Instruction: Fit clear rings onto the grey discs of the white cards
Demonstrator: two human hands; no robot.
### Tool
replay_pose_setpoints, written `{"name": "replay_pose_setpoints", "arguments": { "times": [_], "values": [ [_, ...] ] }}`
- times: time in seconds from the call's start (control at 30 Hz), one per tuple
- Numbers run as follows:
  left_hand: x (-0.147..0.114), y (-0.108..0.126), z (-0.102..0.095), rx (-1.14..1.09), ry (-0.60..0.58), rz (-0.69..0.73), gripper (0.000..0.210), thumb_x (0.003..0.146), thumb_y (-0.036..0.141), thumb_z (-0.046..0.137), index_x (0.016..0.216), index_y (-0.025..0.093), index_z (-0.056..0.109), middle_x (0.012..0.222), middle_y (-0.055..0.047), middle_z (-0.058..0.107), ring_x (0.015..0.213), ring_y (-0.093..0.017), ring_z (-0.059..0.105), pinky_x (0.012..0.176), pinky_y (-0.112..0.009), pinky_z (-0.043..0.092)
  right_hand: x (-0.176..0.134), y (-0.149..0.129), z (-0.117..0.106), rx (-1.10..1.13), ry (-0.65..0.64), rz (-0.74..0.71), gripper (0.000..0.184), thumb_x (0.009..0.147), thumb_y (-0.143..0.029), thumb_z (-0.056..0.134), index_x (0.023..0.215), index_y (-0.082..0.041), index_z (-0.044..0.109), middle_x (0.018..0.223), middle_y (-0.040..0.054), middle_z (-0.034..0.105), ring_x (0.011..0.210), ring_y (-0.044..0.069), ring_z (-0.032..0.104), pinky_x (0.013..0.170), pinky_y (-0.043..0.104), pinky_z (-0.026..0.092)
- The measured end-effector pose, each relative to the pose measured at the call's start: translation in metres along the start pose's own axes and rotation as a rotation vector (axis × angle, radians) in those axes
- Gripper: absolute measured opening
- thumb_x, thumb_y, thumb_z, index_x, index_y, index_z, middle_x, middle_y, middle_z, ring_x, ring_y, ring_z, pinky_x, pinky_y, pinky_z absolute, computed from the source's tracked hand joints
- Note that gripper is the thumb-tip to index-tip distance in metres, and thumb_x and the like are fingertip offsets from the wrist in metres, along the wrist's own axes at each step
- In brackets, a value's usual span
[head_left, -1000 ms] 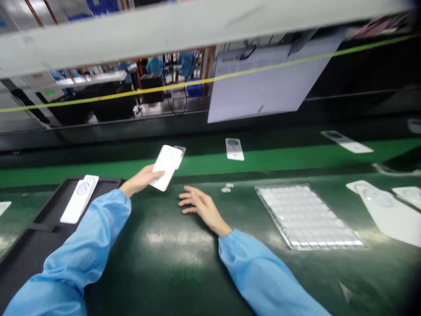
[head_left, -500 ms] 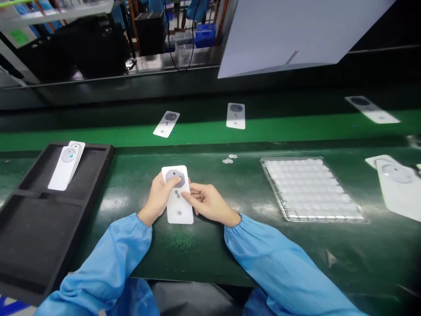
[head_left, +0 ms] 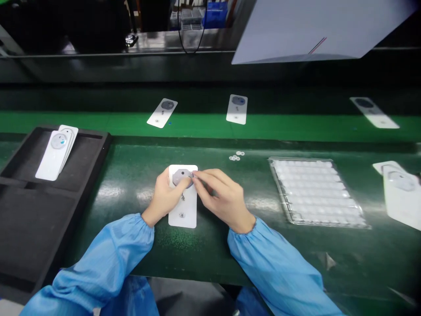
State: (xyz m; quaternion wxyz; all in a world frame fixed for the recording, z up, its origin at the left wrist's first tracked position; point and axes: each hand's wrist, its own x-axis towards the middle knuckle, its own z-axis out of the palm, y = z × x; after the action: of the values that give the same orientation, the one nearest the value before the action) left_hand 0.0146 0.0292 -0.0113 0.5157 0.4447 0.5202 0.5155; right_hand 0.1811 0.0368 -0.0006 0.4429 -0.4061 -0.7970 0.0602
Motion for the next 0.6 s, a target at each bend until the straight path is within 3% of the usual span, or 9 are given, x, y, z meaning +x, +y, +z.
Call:
{"name": "replay_pose_setpoints", "arguments": {
  "times": [0.07,0.2,0.4,0.5,0.6],
  "values": [
    [-0.001,-0.001,-0.001,0.086,-0.008,0.051,0.023,0.083,0.025,0.072,0.102,0.015,0.066,0.094,-0.005,0.071,0.085,-0.018,0.066,0.075,-0.026,0.052,-0.002,-0.001,0.005,-0.058,-0.051,-0.050,0.018,0.100,-0.016,0.058,0.108,-0.019,0.074,0.095,0.0069,0.074,0.075,0.014,0.069,0.065,0.024,0.056],
    [-0.004,-0.003,-0.003,0.101,-0.083,0.017,0.028,0.087,0.018,0.063,0.114,0.017,0.065,0.102,-0.004,0.071,0.091,-0.017,0.066,0.079,-0.026,0.051,-0.007,0.001,0.009,-0.106,-0.093,-0.048,0.017,0.101,-0.018,0.059,0.108,-0.018,0.075,0.096,0.0067,0.074,0.077,0.013,0.070,0.067,0.024,0.057],
    [-0.006,-0.004,-0.003,0.025,-0.096,0.004,0.022,0.089,0.017,0.057,0.109,0.018,0.067,0.101,-0.003,0.072,0.094,-0.018,0.067,0.080,-0.025,0.051,-0.007,-0.002,0.006,-0.164,-0.165,0.049,0.022,0.104,-0.024,0.054,0.099,-0.023,0.075,0.097,0.0036,0.075,0.077,0.013,0.070,0.067,0.024,0.054],
    [-0.005,-0.004,-0.003,0.006,-0.084,-0.010,0.018,0.093,0.027,0.058,0.105,0.018,0.069,0.100,-0.003,0.073,0.093,-0.020,0.067,0.080,-0.026,0.051,-0.008,-0.005,0.010,-0.036,-0.194,0.192,0.023,0.104,-0.025,0.049,0.097,-0.022,0.071,0.098,0.0062,0.072,0.081,0.016,0.067,0.069,0.027,0.054],
    [-0.004,-0.006,-0.003,-0.017,-0.076,-0.027,0.021,0.092,0.030,0.060,0.105,0.017,0.070,0.100,-0.004,0.074,0.091,-0.021,0.068,0.077,-0.026,0.051,-0.004,-0.003,0.016,0.287,-0.153,0.377,0.021,0.102,-0.031,0.052,0.091,-0.021,0.066,0.093,0.0070,0.067,0.078,0.017,0.063,0.067,0.029,0.053]
  ]
}}
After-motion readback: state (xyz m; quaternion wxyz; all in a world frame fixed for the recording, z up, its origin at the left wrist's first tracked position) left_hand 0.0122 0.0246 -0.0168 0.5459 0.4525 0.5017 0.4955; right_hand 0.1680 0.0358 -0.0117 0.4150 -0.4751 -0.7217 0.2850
